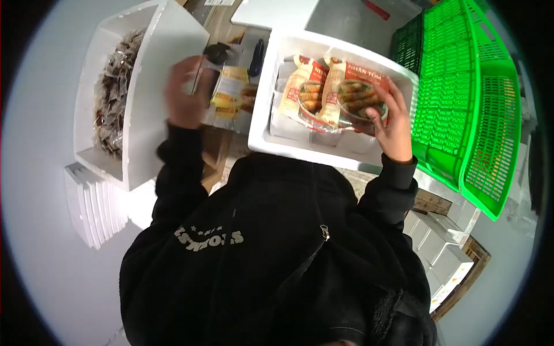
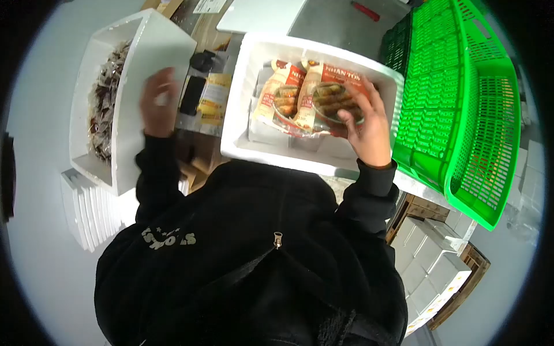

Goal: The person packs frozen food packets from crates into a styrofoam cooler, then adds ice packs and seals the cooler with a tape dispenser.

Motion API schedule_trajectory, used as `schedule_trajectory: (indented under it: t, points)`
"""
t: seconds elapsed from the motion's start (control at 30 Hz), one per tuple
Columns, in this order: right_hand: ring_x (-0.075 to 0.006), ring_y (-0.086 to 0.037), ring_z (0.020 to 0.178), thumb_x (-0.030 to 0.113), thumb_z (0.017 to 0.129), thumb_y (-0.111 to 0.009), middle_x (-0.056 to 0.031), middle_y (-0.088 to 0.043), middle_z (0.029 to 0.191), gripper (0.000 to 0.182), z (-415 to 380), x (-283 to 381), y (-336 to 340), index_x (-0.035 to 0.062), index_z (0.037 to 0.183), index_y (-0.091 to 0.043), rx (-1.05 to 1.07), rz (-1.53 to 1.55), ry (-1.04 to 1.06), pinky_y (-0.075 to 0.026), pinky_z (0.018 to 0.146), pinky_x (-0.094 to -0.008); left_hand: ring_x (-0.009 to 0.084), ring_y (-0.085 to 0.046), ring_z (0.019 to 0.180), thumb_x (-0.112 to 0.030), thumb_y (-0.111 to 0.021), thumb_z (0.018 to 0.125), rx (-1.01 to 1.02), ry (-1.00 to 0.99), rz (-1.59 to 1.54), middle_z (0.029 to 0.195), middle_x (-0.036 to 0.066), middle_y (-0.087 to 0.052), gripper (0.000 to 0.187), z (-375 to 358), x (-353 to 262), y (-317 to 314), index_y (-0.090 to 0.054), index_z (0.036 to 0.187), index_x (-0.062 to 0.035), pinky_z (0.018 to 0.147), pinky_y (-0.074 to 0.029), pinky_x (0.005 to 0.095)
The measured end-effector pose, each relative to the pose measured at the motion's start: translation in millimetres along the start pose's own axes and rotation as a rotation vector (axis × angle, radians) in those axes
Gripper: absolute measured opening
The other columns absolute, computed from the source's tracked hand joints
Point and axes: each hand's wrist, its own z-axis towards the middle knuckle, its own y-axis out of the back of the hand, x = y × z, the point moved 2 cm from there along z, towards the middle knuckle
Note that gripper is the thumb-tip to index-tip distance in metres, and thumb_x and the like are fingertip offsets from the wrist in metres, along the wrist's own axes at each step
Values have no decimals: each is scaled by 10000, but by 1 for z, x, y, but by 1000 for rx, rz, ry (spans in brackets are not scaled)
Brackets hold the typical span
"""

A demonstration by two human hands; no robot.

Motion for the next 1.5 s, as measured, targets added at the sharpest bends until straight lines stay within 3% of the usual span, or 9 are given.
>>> schedule_trajectory:
  t: [0.07, 0.2, 0.5, 0.63, 0.9, 1.1, 1.23, 1.4, 1.5]
  points:
    - [-330, -513, 1130, 68, 785, -646, -160, -524, 1232, 340, 1, 13, 8, 76, 1124, -617, -129, 145, -32, -418, 932, -377, 144, -607, 870, -106, -611, 859, -96, 72, 195, 1006, 65, -629, 215, -4, 19, 47, -630, 1070, -70, 735, -490, 269]
    - [-280, -579, 1006, -1, 793, -596, -131, -574, 1133, 237, 8, 2, 1, 32, 1021, -649, -194, 259, 22, -458, 864, -336, 155, -603, 873, -134, -599, 877, -246, 173, 340, 1007, 75, -632, 222, -25, 0, 97, -624, 1080, -48, 755, -482, 275]
    - [-276, -522, 1098, -81, 752, -463, -175, -560, 1146, 345, 22, 14, -1, -28, 1064, -603, -367, 442, 63, -389, 959, -365, 188, -593, 862, -188, -655, 843, -346, 211, 593, 982, 93, -611, 281, -52, -8, 147, -628, 1067, -20, 788, -470, 312]
    - [-273, -531, 1094, -64, 795, -520, -188, -529, 1208, 320, 30, 47, 14, -45, 1109, -575, -428, 137, 61, -399, 951, -373, 217, -586, 884, -212, -657, 837, -356, 178, 660, 963, 100, -607, 288, -38, 20, 185, -633, 1083, -65, 808, -465, 336]
    - [-269, -579, 1026, -8, 863, -537, -183, -463, 1300, 420, 56, 132, -44, -64, 1260, -413, -689, 349, -18, -448, 894, -354, 322, -497, 1120, -216, -659, 820, -82, 121, 731, 1179, 193, -513, 436, -3, 114, 266, -554, 1235, -133, 938, -397, 384]
    - [-258, -570, 1043, -38, 839, -541, -158, -509, 1232, 356, 75, 183, -103, -42, 1195, -518, -466, 132, 21, -449, 884, -365, 329, -497, 1128, -145, -663, 798, 71, 15, 826, 1190, 158, -531, 411, 35, 163, 307, -572, 1198, -124, 947, -403, 371]
    - [-263, -583, 1006, -81, 819, -528, -176, -576, 1111, 281, 73, 196, -115, -55, 1095, -572, -367, 115, 86, -503, 844, -338, 331, -516, 1073, -153, -651, 770, 399, 4, 786, 1119, 155, -562, 281, 77, 224, 299, -635, 1046, -101, 917, -424, 390]
    - [-256, -593, 965, -92, 823, -515, -171, -576, 1098, 277, 53, 196, -112, -56, 1092, -573, -395, 120, 36, -514, 805, -334, 315, -473, 1104, -243, -706, 697, 657, 56, 1201, 1154, 111, -534, 259, 96, 289, 237, -662, 932, -142, 916, -413, 422]
    - [-248, -604, 932, -100, 822, -510, -167, -575, 1095, 282, 39, 192, -105, -54, 1093, -574, -416, 83, -1, -514, 797, -333, 298, -415, 1158, -287, -712, 680, 602, -281, 1330, 1173, 90, -514, 292, 85, 324, 209, -664, 923, -133, 942, -376, 431]
